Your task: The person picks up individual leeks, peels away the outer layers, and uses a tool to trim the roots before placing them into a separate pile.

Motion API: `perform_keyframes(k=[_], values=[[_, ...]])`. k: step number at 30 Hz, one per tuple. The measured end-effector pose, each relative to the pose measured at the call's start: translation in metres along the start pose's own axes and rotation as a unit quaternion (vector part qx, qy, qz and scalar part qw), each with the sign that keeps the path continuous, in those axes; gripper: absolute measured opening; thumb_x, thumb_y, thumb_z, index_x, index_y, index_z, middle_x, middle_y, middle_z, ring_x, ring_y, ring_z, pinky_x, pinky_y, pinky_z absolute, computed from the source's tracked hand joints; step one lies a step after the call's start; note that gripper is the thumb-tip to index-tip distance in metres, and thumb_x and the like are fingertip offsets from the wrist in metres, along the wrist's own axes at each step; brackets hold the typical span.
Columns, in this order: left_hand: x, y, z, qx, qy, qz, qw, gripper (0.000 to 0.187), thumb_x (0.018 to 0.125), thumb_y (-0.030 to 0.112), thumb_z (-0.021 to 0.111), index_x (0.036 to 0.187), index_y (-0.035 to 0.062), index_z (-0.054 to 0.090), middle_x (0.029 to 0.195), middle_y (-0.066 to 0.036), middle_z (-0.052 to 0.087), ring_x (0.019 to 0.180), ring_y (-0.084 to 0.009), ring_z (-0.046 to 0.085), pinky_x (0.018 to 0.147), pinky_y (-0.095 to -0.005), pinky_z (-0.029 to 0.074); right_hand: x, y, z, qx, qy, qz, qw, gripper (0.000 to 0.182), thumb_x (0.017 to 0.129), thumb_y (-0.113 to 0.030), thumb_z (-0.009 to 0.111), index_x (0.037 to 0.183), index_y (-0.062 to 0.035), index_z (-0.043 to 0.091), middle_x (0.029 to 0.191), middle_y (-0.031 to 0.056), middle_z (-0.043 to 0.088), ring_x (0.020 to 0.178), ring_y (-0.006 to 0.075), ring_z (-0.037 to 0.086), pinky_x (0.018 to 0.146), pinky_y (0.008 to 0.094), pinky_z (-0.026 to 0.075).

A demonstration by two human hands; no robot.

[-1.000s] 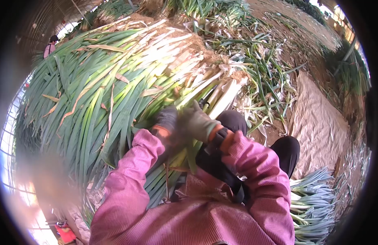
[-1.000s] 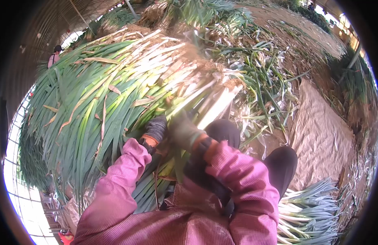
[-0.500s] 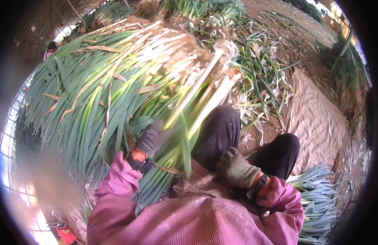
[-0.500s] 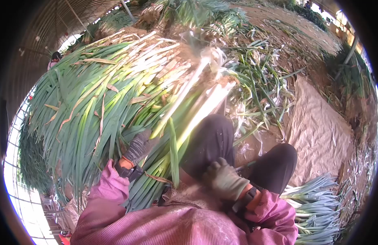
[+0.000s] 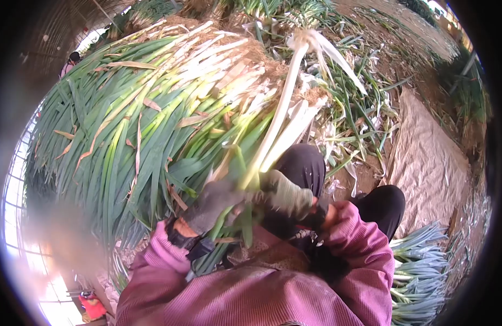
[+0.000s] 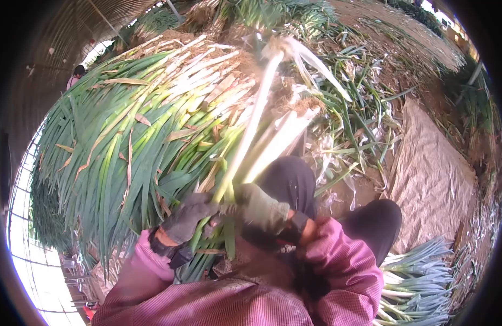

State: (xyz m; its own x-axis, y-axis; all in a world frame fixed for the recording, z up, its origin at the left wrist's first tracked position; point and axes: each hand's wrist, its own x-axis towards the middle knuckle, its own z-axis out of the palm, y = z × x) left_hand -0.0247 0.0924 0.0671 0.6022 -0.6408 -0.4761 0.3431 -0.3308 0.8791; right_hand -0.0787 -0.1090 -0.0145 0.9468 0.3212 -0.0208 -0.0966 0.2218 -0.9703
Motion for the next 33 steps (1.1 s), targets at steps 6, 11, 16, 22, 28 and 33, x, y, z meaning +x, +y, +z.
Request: perform_keyframes(k=[6,11,16,22,28,33], values=[[-0.027,-0.008,-0.048,0.075,0.093,-0.061,0.991,0.024,0.087,0.022,0.063,0.075,0.0017,0.061,0.062,-0.001,0.054,0.049,-0.0090,0.051,0.044,-0.0227,0.039,-0.032,-0.039,-0.261,-0.055,0.307,-0.170,0.935,0.020,0.098,-0.025,0.045,0.091,-0.0103,0.057,0.075,0.0039,0.056,0.064,0.0153,0.052,0.055,0.0332,0.049],[-0.013,-0.017,-0.047,0.028,0.131,-0.063,0.989,0.021,0.088,0.020,0.061,0.081,0.0003,0.061,0.065,-0.003,0.055,0.050,-0.0096,0.051,0.045,-0.0222,0.040,-0.057,-0.161,-0.255,-0.620,0.704,0.185,0.293,0.056,0.078,-0.028,0.075,0.124,-0.0033,0.055,0.114,0.0164,0.059,0.108,0.0272,0.058,0.083,0.0377,0.052],[0.039,-0.016,-0.036,0.133,0.114,-0.052,0.983,0.030,0.085,0.030,0.068,0.084,0.0001,0.062,0.068,-0.007,0.058,0.052,-0.0146,0.055,0.048,-0.0272,0.044,0.028,-0.022,-0.136,-0.796,0.034,-0.041,0.603,0.057,0.079,-0.021,0.065,0.133,-0.0091,0.051,0.139,0.0123,0.046,0.134,0.0277,0.040,0.113,0.0449,0.030],[0.082,-0.034,-0.027,0.492,0.106,0.042,0.863,0.049,0.070,0.040,0.078,0.085,-0.0048,0.064,0.069,-0.019,0.060,0.061,-0.0315,0.060,0.059,-0.0426,0.048,0.106,-0.020,-0.110,-0.835,-0.093,0.042,0.541,0.045,0.086,-0.017,0.053,0.131,-0.0135,0.053,0.135,0.0077,0.053,0.130,0.0252,0.045,0.112,0.0575,0.023],[0.068,-0.039,-0.117,0.556,0.236,0.157,0.782,0.033,0.070,0.023,0.073,0.088,-0.0035,0.065,0.074,-0.025,0.063,0.065,-0.0393,0.061,0.061,-0.0439,0.049,0.104,-0.007,-0.138,-0.867,-0.119,-0.002,0.484,0.035,0.084,-0.016,0.057,0.118,-0.0102,0.059,0.113,0.0043,0.061,0.115,0.0220,0.054,0.111,0.0559,0.027],[0.053,-0.006,-0.178,0.487,0.317,0.114,0.806,0.052,0.074,0.040,0.077,0.098,-0.0032,0.062,0.084,-0.028,0.064,0.079,-0.0439,0.062,0.071,-0.0467,0.050,0.083,-0.053,-0.121,-0.851,-0.070,-0.029,0.520,0.026,0.077,-0.013,0.060,0.101,-0.0051,0.063,0.095,0.0078,0.060,0.107,0.0252,0.055,0.107,0.0522,0.035]])
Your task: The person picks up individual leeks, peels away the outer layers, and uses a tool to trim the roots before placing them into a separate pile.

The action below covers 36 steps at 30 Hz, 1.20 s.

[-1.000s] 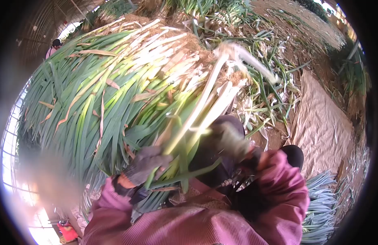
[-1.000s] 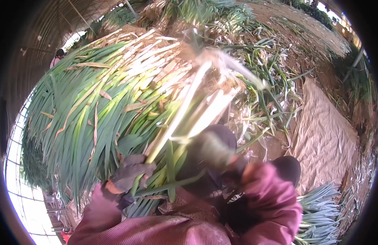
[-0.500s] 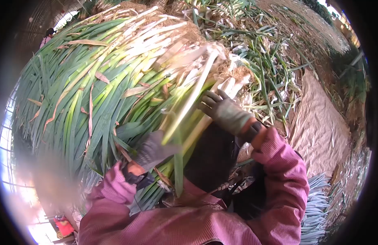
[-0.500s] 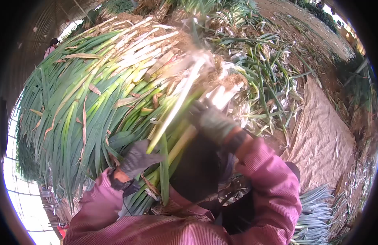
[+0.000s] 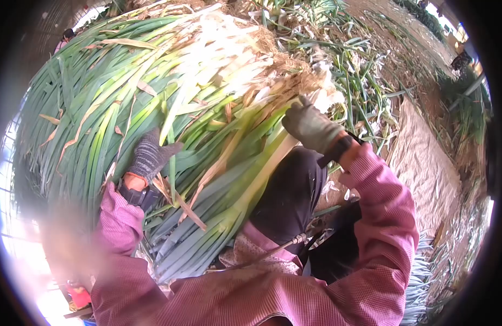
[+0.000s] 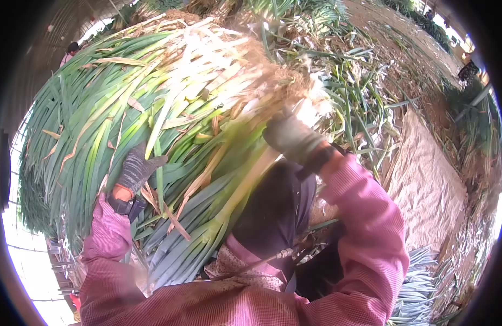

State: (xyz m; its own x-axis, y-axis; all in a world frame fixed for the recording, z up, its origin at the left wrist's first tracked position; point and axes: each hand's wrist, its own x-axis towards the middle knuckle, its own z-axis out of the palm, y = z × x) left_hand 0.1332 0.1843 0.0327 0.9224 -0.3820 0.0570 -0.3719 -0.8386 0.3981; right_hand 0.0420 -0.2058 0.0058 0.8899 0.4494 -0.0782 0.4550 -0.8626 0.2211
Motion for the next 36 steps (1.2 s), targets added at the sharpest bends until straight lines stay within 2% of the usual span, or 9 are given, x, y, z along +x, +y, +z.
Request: perform_keyframes(k=[4,9,18,21,22,25,29,32,36], values=[[-0.020,0.066,-0.006,0.006,0.024,-0.028,0.999,0.045,0.078,0.037,0.074,0.097,-0.0018,0.062,0.080,-0.026,0.063,0.074,-0.0462,0.059,0.067,-0.0464,0.048,-0.065,-0.024,-0.066,-0.137,0.350,-0.012,0.926,0.031,0.064,-0.011,0.064,0.093,0.0009,0.064,0.087,0.0104,0.060,0.094,0.0293,0.059,0.096,0.0528,0.047],[-0.038,0.110,0.037,-0.207,-0.215,0.125,0.946,0.024,0.085,0.022,0.067,0.094,-0.0010,0.063,0.077,-0.020,0.063,0.070,-0.0323,0.063,0.064,-0.0408,0.048,-0.130,-0.057,-0.058,-0.107,0.371,0.085,0.919,0.021,0.074,-0.009,0.070,0.093,-0.0042,0.062,0.099,0.0104,0.058,0.098,0.0288,0.057,0.090,0.0505,0.046],[-0.039,0.190,0.075,-0.359,-0.416,0.357,0.756,0.064,0.083,0.023,0.073,0.135,-0.0048,0.047,0.129,-0.022,0.057,0.117,-0.0297,0.057,0.094,-0.0349,0.048,-0.152,-0.059,-0.023,-0.033,0.364,0.133,0.921,0.033,0.071,-0.007,0.071,0.103,-0.0071,0.061,0.102,0.0099,0.058,0.101,0.0307,0.058,0.090,0.0562,0.045],[-0.029,0.183,0.093,-0.459,-0.665,-0.046,0.587,0.065,0.078,0.013,0.075,0.135,-0.0022,0.047,0.128,-0.020,0.057,0.118,-0.0267,0.056,0.094,-0.0324,0.050,-0.143,-0.056,-0.021,-0.028,0.365,0.180,0.913,0.044,0.069,-0.008,0.071,0.111,-0.0066,0.061,0.114,0.0135,0.056,0.108,0.0349,0.055,0.094,0.0559,0.043],[-0.028,0.198,0.090,-0.496,-0.661,-0.032,0.563,0.067,0.071,0.007,0.080,0.131,-0.0013,0.050,0.123,-0.018,0.060,0.111,-0.0241,0.060,0.092,-0.0310,0.052,-0.141,-0.055,-0.016,-0.038,0.376,0.215,0.901,0.046,0.069,-0.008,0.071,0.113,-0.0061,0.060,0.117,0.0150,0.055,0.110,0.0364,0.054,0.095,0.0558,0.043],[-0.024,0.195,0.106,-0.339,-0.631,-0.028,0.697,0.067,0.066,0.006,0.083,0.126,-0.0022,0.053,0.114,-0.016,0.064,0.100,-0.0240,0.064,0.087,-0.0329,0.054,-0.152,-0.052,0.011,-0.070,0.394,0.397,0.826,0.066,0.076,-0.028,0.070,0.133,-0.0016,0.049,0.139,0.0169,0.045,0.130,0.0403,0.041,0.100,0.0530,0.041],[-0.026,0.153,0.134,-0.430,-0.630,-0.065,0.644,0.057,0.063,0.005,0.083,0.114,-0.0013,0.060,0.096,-0.012,0.069,0.088,-0.0223,0.066,0.081,-0.0348,0.054,-0.191,-0.021,0.031,0.232,0.454,0.448,0.734,0.113,0.060,-0.023,0.089,0.148,0.0007,0.024,0.143,0.0235,0.039,0.131,0.0383,0.040,0.109,0.0459,0.036],[-0.029,0.160,0.127,-0.486,-0.627,-0.069,0.605,0.055,0.063,0.003,0.082,0.114,-0.0015,0.062,0.099,-0.010,0.068,0.095,-0.0201,0.064,0.080,-0.0317,0.054,-0.188,-0.017,0.035,0.759,0.335,0.339,0.443,0.098,0.067,-0.015,0.087,0.146,-0.0003,0.030,0.141,0.0140,0.046,0.122,0.0289,0.051,0.101,0.0372,0.044],[-0.029,0.159,0.138,-0.423,-0.669,0.007,0.611,0.059,0.063,0.005,0.082,0.117,-0.0018,0.062,0.104,-0.010,0.067,0.100,-0.0208,0.063,0.084,-0.0325,0.053,-0.155,-0.030,0.057,0.771,0.266,0.243,0.525,0.062,0.081,-0.012,0.073,0.136,-0.0034,0.045,0.121,0.0091,0.057,0.108,0.0184,0.055,0.092,0.0336,0.048]])
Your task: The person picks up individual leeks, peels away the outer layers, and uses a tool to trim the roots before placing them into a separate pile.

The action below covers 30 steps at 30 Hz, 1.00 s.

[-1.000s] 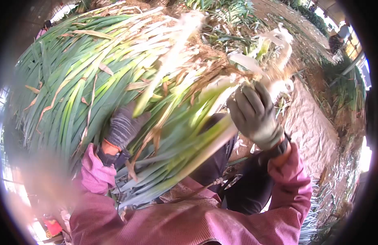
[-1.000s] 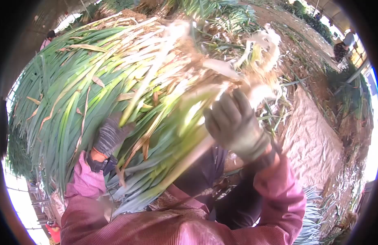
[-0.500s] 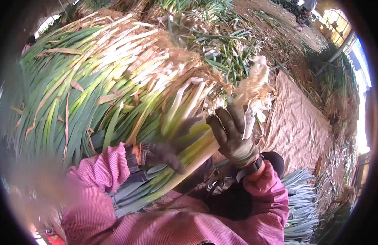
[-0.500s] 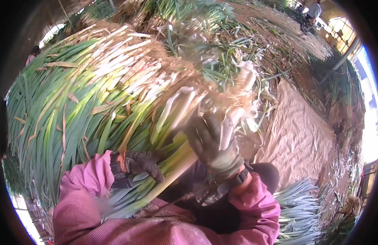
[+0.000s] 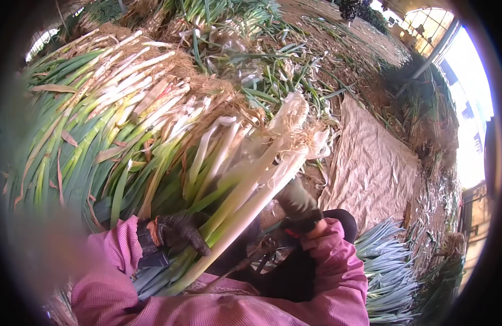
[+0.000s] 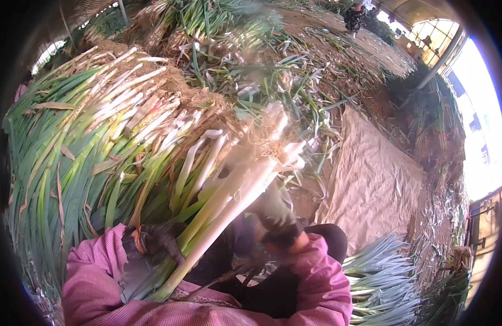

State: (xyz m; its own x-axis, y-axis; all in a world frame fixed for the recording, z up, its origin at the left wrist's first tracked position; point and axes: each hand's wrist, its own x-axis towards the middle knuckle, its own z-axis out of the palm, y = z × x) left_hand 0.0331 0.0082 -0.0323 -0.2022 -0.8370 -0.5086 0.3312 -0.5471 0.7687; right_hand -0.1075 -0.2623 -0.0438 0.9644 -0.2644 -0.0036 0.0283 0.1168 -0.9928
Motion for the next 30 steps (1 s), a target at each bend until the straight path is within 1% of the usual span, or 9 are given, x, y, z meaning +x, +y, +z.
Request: perform_keyframes(k=[8,13,15,17,19,22,24,27,30], values=[[-0.041,0.023,0.024,-0.018,-0.032,0.068,0.997,0.050,0.068,0.004,0.077,0.115,-0.0032,0.062,0.107,-0.013,0.067,0.094,-0.0238,0.066,0.093,-0.0343,0.050,0.045,0.042,-0.117,-0.176,0.147,0.050,0.972,0.043,0.082,-0.026,0.072,0.118,-0.0058,0.060,0.100,0.0104,0.065,0.089,0.0235,0.063,0.081,0.0343,0.052],[-0.054,-0.004,0.020,-0.197,0.057,-0.009,0.979,0.036,0.070,0.000,0.078,0.102,-0.0021,0.063,0.094,-0.010,0.066,0.085,-0.0207,0.066,0.083,-0.0373,0.055,0.063,-0.017,-0.218,-0.686,0.369,0.036,0.627,0.034,0.074,-0.029,0.072,0.099,-0.0062,0.065,0.082,0.0157,0.065,0.077,0.0368,0.063,0.067,0.0419,0.052],[-0.056,-0.010,0.015,-0.164,0.066,0.018,0.984,0.029,0.068,-0.001,0.079,0.093,0.0000,0.064,0.087,-0.008,0.065,0.082,-0.0181,0.065,0.075,-0.0351,0.056,0.064,0.002,-0.282,-0.732,0.289,-0.008,0.617,0.029,0.076,-0.026,0.070,0.096,-0.0058,0.064,0.078,0.0137,0.063,0.070,0.0342,0.062,0.066,0.0413,0.054],[-0.057,-0.020,0.007,-0.118,0.065,0.052,0.990,0.028,0.068,0.000,0.079,0.092,0.0004,0.064,0.084,-0.007,0.065,0.081,-0.0171,0.065,0.074,-0.0333,0.055,0.072,-0.019,-0.241,-0.044,0.451,0.073,0.888,0.029,0.079,-0.024,0.069,0.099,-0.0052,0.062,0.089,0.0119,0.062,0.076,0.0290,0.063,0.065,0.0389,0.056],[-0.056,-0.020,0.015,-0.106,0.107,0.066,0.986,0.025,0.069,0.003,0.079,0.090,0.0030,0.065,0.081,-0.004,0.065,0.077,-0.0143,0.062,0.069,-0.0281,0.051,0.072,-0.029,-0.169,-0.192,0.350,0.076,0.914,0.063,0.082,-0.015,0.069,0.136,0.0026,0.042,0.118,0.0184,0.056,0.094,0.0259,0.062,0.068,0.0333,0.056],[-0.050,-0.014,0.022,-0.088,0.149,0.043,0.984,0.023,0.070,0.008,0.079,0.088,0.0051,0.065,0.079,-0.001,0.064,0.073,-0.0114,0.060,0.066,-0.0250,0.047,0.056,0.011,-0.121,-0.154,0.015,-0.127,0.980,0.080,0.077,-0.031,0.081,0.140,-0.0017,0.042,0.129,0.0111,0.053,0.116,0.0222,0.052,0.094,0.0363,0.048],[-0.047,-0.013,0.027,-0.020,0.165,0.025,0.986,0.025,0.070,0.011,0.080,0.089,0.0046,0.065,0.078,0.000,0.063,0.071,-0.0109,0.059,0.067,-0.0258,0.048,0.038,-0.016,-0.056,-0.172,-0.005,-0.067,0.983,0.103,0.066,-0.048,0.087,0.143,0.0012,0.038,0.140,0.0163,0.048,0.132,0.0265,0.043,0.102,0.0394,0.040],[-0.041,-0.016,0.035,0.052,0.212,0.020,0.976,0.027,0.071,0.015,0.081,0.090,0.0038,0.065,0.077,0.000,0.063,0.070,-0.0110,0.058,0.068,-0.0270,0.048,0.035,-0.025,-0.037,-0.262,-0.142,-0.044,0.954,0.070,0.071,-0.034,0.085,0.123,0.0027,0.056,0.117,0.0139,0.064,0.106,0.0200,0.061,0.088,0.0318,0.049],[-0.033,-0.026,0.047,0.051,0.268,0.030,0.961,0.029,0.071,0.019,0.081,0.091,0.0031,0.066,0.079,-0.002,0.064,0.071,-0.0122,0.058,0.070,-0.0288,0.048,0.049,0.012,-0.053,-0.397,0.018,-0.065,0.915,0.032,0.077,-0.024,0.074,0.098,-0.0037,0.060,0.086,0.0056,0.060,0.075,0.0169,0.057,0.063,0.0318,0.045]])
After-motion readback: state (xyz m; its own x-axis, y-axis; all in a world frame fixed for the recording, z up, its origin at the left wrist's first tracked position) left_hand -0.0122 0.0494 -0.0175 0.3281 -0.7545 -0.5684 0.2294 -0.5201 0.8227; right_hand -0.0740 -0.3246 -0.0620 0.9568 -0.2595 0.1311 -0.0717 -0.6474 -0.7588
